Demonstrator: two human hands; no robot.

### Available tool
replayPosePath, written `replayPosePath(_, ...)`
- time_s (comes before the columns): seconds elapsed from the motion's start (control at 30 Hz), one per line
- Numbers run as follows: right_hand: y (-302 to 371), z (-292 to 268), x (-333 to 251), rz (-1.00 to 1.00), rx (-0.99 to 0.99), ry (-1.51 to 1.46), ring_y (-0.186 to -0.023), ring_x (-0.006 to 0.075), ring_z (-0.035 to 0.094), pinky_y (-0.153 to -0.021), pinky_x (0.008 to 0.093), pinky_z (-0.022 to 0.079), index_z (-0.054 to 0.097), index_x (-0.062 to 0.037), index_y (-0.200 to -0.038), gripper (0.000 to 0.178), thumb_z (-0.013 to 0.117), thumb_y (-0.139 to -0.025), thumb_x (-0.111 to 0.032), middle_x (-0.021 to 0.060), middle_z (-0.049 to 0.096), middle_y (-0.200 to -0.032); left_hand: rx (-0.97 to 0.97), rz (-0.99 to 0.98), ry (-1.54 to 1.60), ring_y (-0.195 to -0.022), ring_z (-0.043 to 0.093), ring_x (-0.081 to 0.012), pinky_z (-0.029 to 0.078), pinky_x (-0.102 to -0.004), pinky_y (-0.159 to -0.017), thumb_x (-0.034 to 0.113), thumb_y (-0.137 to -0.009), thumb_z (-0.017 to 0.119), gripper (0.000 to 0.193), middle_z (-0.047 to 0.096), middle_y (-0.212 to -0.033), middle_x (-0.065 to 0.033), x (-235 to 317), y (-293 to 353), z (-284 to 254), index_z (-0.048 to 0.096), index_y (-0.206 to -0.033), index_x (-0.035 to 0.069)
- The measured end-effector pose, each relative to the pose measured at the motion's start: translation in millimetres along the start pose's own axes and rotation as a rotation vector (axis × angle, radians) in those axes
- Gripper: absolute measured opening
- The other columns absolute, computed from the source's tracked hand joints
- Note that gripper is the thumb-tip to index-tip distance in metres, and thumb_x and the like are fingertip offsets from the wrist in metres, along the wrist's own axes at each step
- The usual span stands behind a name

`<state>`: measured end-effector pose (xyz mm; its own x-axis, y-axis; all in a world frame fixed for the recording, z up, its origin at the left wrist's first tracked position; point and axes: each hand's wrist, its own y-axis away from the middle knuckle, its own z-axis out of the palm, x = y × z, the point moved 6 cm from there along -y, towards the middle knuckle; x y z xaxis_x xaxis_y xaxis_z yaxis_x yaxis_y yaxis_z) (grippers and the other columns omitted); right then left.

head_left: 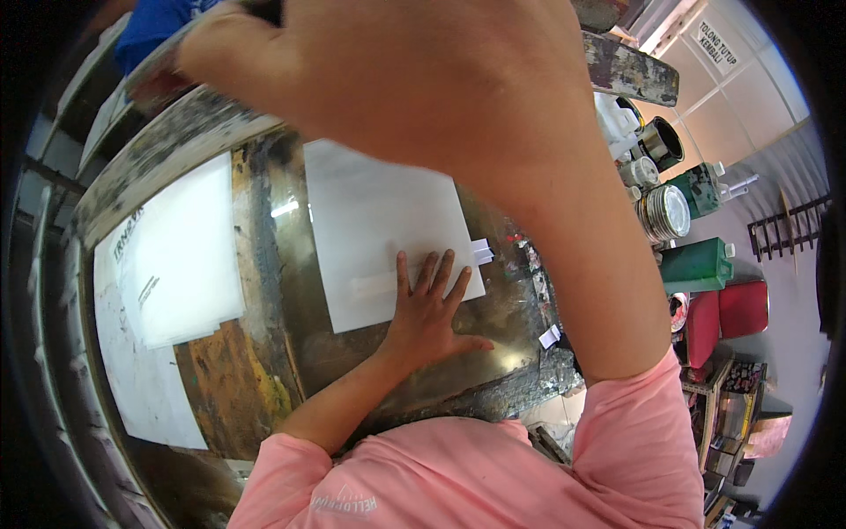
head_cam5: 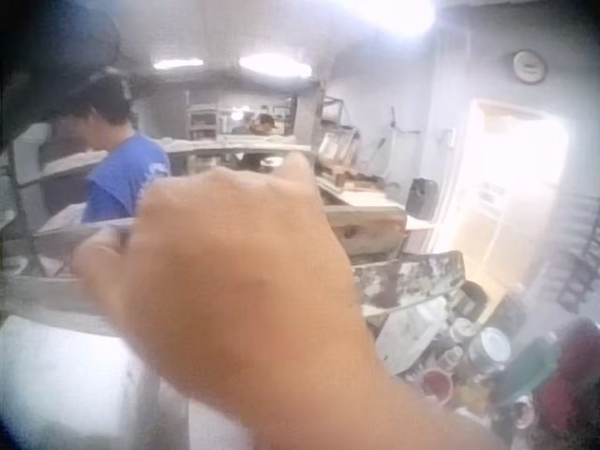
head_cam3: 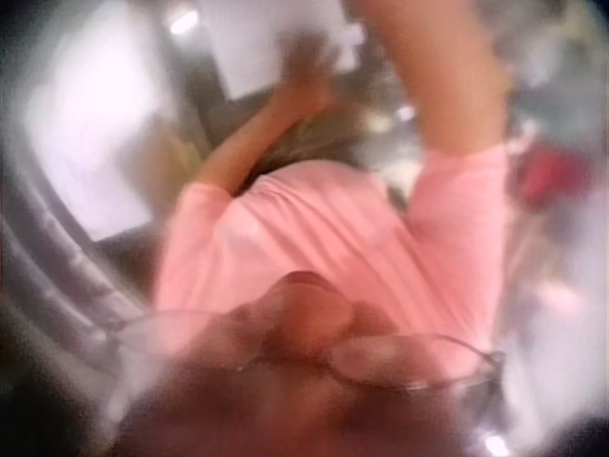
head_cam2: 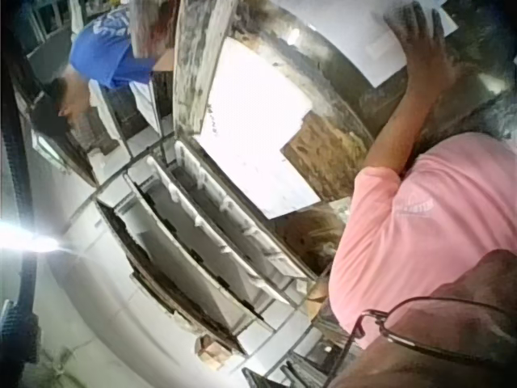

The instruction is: The person performs screen printing by placing a white sheet under a screen, pulling a squeegee across the screen to apply ink, and then removing the printed sheet. This process is repeated multiple times throughout the video.

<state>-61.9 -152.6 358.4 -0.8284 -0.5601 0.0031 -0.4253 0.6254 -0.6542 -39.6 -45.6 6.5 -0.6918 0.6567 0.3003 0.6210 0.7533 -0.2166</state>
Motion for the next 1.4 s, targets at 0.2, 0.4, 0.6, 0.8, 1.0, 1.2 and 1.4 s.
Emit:
replayPosePath(0.2,3,-3,-9,0.078,-0.11,0.003,-0.057,0.0147,0.045,-0.087,0.0424,0.049,0.061,-0.0121,-0.08,0.046,0.044,-0.109,-0.044,-0.0023,0.049,-0.061,0.671,-0.281,0.306,-0.123,0.068,-0.034,0.054,-0.044,-0.105,0.036,-0.069,0.104,0.096,0.07,-0.135,-0.0121,-58,33,-143,0.059,-0.149,0.005)
replayPosePath(0.4,121,38,-38,-0.103,-0.248,-0.039,-0.095,0.0358,0.063,-0.09,0.0476,0.047,0.068,0.0001,-0.131,0.062,0.073,-0.097,-0.052,0.0165,0.068,-0.103,0.754,-0.683,1.028,-0.122,0.067,-0.0259,0.054,-0.0389,-0.108,0.018,-0.066,0.105,0.099,0.067,-0.14,-0.0148,-114,154,-200,0.057,-0.15,-0.005)
replayPosePath(0.6,249,115,-52,0.107,-0.685,-0.328,-0.105,0.0357,0.068,-0.092,0.0503,0.054,0.077,-0.0101,-0.12,0.043,0.077,-0.094,-0.044,0.0132,0.072,-0.112,0.247,-0.908,0.072,-0.128,0.057,-0.0311,0.035,-0.0529,-0.119,0.06,-0.046,0.106,0.128,0.066,-0.132,-0.0118,-120,196,-107,0.063,-0.149,-0.003)
replayPosePath(0.8,272,151,-58,0.046,-0.493,-0.231,-0.11,0.0344,0.068,-0.099,0.0484,0.057,0.07,-0.0117,-0.133,0.059,0.088,-0.083,-0.034,0.0123,0.072,-0.122,0.274,-0.756,-0.055,-0.128,0.056,-0.0367,0.035,-0.0533,-0.115,0.063,-0.038,0.105,0.123,0.065,-0.129,-0.0155,-127,210,-88,0.07,-0.137,-0.003)
replayPosePath(1.0,203,248,16,0.014,-0.354,-0.182,-0.101,0.0317,0.067,-0.086,0.045,0.059,0.073,-0.0122,-0.127,0.051,0.087,-0.083,-0.035,0.0088,0.069,-0.111,0.258,-0.782,-0.007,-0.124,0.054,-0.0362,0.033,-0.0567,-0.115,0.068,-0.04,0.103,0.122,0.063,-0.125,-0.0143,-127,213,-85,0.069,-0.132,-0.004)
replayPosePath(1.2,85,311,83,-0.061,-0.409,-0.154,-0.096,0.0356,0.072,-0.078,0.05,0.059,0.077,-0.0157,-0.111,0.042,0.072,-0.098,-0.055,0.0119,0.072,-0.097,0.298,-0.709,-0.008,-0.115,0.054,-0.0304,0.034,-0.0519,-0.107,0.073,-0.038,0.1,0.137,0.064,-0.115,-0.0104,-124,208,-99,0.064,-0.148,-0.002)
replayPosePath(1.4,37,333,115,-0.101,-0.472,-0.221,-0.096,0.0398,0.074,-0.082,0.0541,0.058,0.078,-0.0153,-0.112,0.052,0.063,-0.102,-0.064,0.0158,0.076,-0.096,0.39,-0.763,0.227,-0.12,0.056,-0.0364,0.041,-0.0497,-0.109,0.072,-0.039,0.098,0.14,0.072,-0.129,-0.0148,-126,213,-96,0.061,-0.153,-0.001)
